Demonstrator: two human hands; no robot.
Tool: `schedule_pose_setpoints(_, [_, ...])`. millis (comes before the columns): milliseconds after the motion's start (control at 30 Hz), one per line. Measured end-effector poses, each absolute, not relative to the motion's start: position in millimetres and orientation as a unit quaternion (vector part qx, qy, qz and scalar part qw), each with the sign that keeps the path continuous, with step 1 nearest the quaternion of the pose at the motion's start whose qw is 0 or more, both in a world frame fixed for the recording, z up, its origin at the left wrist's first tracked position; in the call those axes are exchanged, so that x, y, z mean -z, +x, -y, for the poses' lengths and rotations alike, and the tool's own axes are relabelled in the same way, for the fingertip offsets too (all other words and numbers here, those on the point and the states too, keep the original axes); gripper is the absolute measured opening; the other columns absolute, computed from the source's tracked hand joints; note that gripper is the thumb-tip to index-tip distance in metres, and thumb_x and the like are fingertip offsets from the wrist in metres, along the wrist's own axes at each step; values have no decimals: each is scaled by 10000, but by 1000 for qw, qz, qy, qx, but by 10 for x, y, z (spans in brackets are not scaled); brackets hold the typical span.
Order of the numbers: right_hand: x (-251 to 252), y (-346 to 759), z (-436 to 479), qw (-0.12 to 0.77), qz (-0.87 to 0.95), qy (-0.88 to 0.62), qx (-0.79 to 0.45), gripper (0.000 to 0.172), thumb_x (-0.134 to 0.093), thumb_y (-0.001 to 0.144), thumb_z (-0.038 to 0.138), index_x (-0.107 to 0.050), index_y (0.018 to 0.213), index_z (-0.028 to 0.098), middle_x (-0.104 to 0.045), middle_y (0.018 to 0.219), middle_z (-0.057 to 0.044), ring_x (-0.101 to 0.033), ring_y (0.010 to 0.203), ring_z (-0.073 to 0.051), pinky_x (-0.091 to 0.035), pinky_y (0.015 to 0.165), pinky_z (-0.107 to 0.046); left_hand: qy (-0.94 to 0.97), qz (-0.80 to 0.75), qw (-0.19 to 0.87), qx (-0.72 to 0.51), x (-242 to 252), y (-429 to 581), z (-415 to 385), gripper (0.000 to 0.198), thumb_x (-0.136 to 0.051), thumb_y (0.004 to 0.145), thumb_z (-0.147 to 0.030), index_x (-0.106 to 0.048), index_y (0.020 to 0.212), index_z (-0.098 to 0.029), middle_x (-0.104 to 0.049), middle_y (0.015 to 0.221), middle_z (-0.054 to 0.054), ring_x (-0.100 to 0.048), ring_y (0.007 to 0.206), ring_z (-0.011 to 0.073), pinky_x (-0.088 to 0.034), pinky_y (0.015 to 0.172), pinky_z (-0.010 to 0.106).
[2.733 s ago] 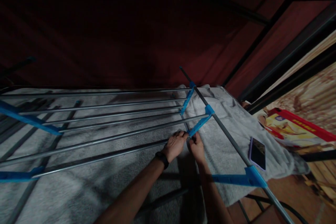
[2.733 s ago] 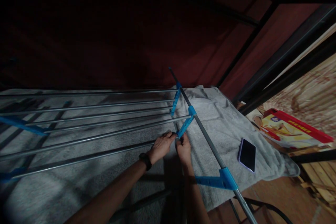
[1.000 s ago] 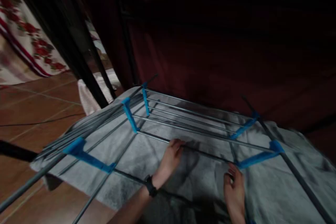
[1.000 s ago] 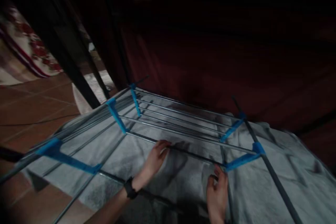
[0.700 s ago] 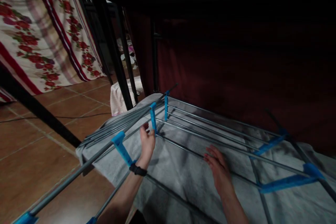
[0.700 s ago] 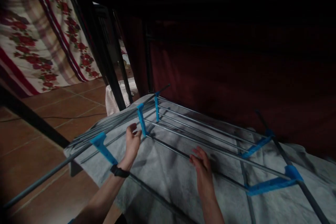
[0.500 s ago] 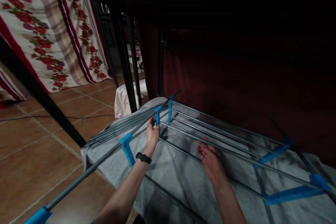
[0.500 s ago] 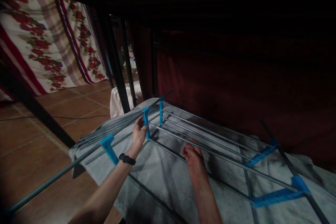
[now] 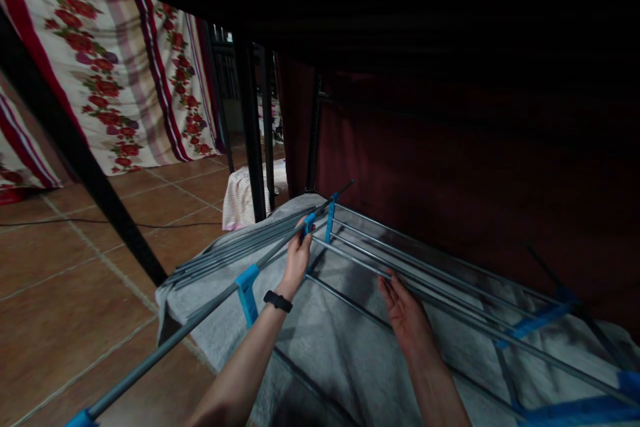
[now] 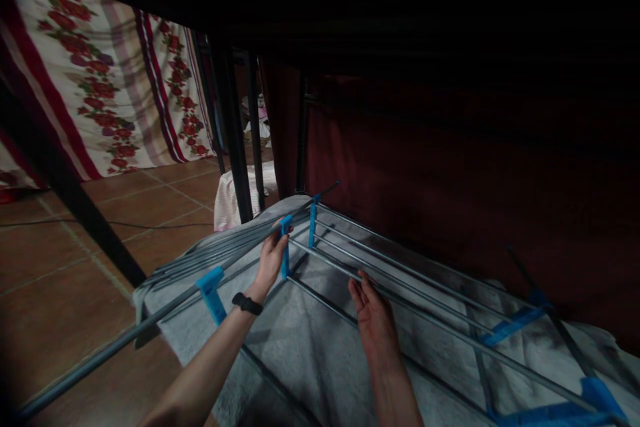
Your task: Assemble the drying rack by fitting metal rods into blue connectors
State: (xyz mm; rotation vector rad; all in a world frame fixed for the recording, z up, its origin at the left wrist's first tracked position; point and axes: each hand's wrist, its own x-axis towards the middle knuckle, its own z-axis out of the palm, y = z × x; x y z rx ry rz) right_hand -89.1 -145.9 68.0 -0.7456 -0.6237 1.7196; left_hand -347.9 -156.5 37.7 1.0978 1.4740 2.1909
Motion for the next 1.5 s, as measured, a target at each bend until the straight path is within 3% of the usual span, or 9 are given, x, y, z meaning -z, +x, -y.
schedule_pose_setpoints(267, [-770, -901, 1420, 559, 279, -297, -722, 260, -916, 625, 229, -787, 850, 209, -786, 974, -3, -728, 930, -143, -630, 867, -245, 400, -517, 111, -748, -300, -3532, 1518, 420, -577, 896, -344, -651, 1289, -217, -595, 1431, 85, -435, 1434, 278, -251, 1250, 460])
schedule_pose_setpoints(667, [-761, -871, 1455, 566, 292, -301, -710, 237, -904, 645, 231, -785, 849, 221, -787, 989, 1, -722, 937, -130, -623, 875, -240, 381, -592, 43, -709, -312, -3488, 1467, 248, -543, 915, -325, -698, 1031, -170, -734, 1088, 123, -589, 1261, 312, -406, 1146, 490])
schedule_pose_setpoints(1033, [-723, -836, 1449, 564, 306, -317, -698, 275, -918, 631, 294, -792, 862, 215, -785, 993, -6, -720, 937, -140, -614, 886, -252, 386, -598, 25, -702, -258, -3448, 1425, 302, -524, 928, -361, -682, 1101, -170, -722, 1154, 127, -608, 1225, 298, -402, 1150, 472])
schedule_pose_setpoints(1500, [-682, -837, 1468, 579, 317, -322, -679, 303, -912, 649, 354, -782, 878, 202, -769, 1031, -21, -717, 947, -168, -567, 1020, -372, 378, -582, 30, -720, -241, -3381, 1408, 326, -552, 912, -408, -710, 1098, -193, -733, 1140, 112, -606, 1234, 303, -396, 1158, 470])
